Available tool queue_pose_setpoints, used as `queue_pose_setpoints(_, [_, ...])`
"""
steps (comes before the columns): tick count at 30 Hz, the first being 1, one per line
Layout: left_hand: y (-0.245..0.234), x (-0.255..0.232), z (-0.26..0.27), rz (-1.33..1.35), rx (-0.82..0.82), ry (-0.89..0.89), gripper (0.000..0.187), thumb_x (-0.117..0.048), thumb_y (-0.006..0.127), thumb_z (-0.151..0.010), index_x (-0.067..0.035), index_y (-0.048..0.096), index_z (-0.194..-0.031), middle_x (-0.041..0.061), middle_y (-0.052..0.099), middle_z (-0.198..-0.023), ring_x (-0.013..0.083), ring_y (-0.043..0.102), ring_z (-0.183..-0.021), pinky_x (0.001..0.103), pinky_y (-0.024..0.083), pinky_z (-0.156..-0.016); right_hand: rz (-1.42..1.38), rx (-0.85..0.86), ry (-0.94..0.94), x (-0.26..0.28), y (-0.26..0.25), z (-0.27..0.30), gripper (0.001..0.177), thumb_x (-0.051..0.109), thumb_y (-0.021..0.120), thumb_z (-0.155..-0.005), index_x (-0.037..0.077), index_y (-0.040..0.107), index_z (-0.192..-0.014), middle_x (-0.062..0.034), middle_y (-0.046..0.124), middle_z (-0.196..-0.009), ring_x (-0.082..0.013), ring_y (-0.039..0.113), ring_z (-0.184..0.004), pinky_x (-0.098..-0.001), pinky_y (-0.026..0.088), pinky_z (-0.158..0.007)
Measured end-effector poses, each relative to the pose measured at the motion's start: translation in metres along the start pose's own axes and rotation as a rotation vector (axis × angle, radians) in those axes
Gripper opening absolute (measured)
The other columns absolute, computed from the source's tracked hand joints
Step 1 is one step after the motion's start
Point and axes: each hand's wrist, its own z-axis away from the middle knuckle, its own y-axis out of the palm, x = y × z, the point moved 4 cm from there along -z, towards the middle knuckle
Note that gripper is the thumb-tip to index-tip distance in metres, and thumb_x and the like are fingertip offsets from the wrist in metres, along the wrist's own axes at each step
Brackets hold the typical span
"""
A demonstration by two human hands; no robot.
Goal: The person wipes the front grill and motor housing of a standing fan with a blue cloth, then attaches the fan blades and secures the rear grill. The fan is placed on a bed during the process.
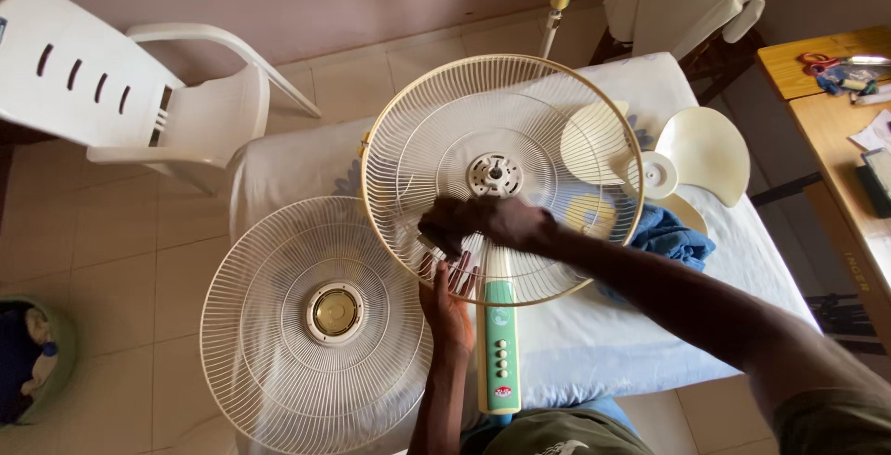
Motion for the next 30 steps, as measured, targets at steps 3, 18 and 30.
queue_pose_setpoints(3, [0.004,-0.011,0.0,-0.03,0.111,0.026,0.078,-0.026,0.068,-0.087,-0.019,0.025,-0.152,0.007,0.045,-0.148,0.0256,0.058,-0.128,0.053,0.052,-0.106,0.075,0.277,0.308,-0.003,-0.018,-0.037,0.034,0.026,0.04,-0.108,0.002,0.061,-0.121,-0.0149,0.071,-0.101,-0.0243,0.073,-0.076,-0.0359,0.062,-0.057])
queue_pose_setpoints(18, [0.011,-0.035,-0.009,-0.311,0.037,0.091,0.096,-0.017,0.066,-0.083,-0.014,0.011,-0.162,0.01,0.022,-0.165,0.0342,0.056,-0.134,0.05,0.049,-0.109,-0.874,-0.783,0.944,-0.204,0.11,-0.139,0.024,0.012,0.072,-0.091,0.001,0.057,-0.107,-0.0182,0.066,-0.098,-0.0253,0.065,-0.078,-0.0367,0.062,-0.058])
queue_pose_setpoints(30, [-0.001,-0.023,-0.022,-0.257,0.056,0.083,0.099,-0.03,0.073,-0.083,-0.012,0.017,-0.163,0.02,0.033,-0.16,0.0347,0.052,-0.137,0.052,0.057,-0.104,-0.34,-0.303,-0.063,0.02,0.07,-0.059,0.014,-0.002,0.064,-0.085,0.009,0.067,-0.093,-0.0063,0.073,-0.093,-0.0216,0.072,-0.088,-0.0353,0.06,-0.071])
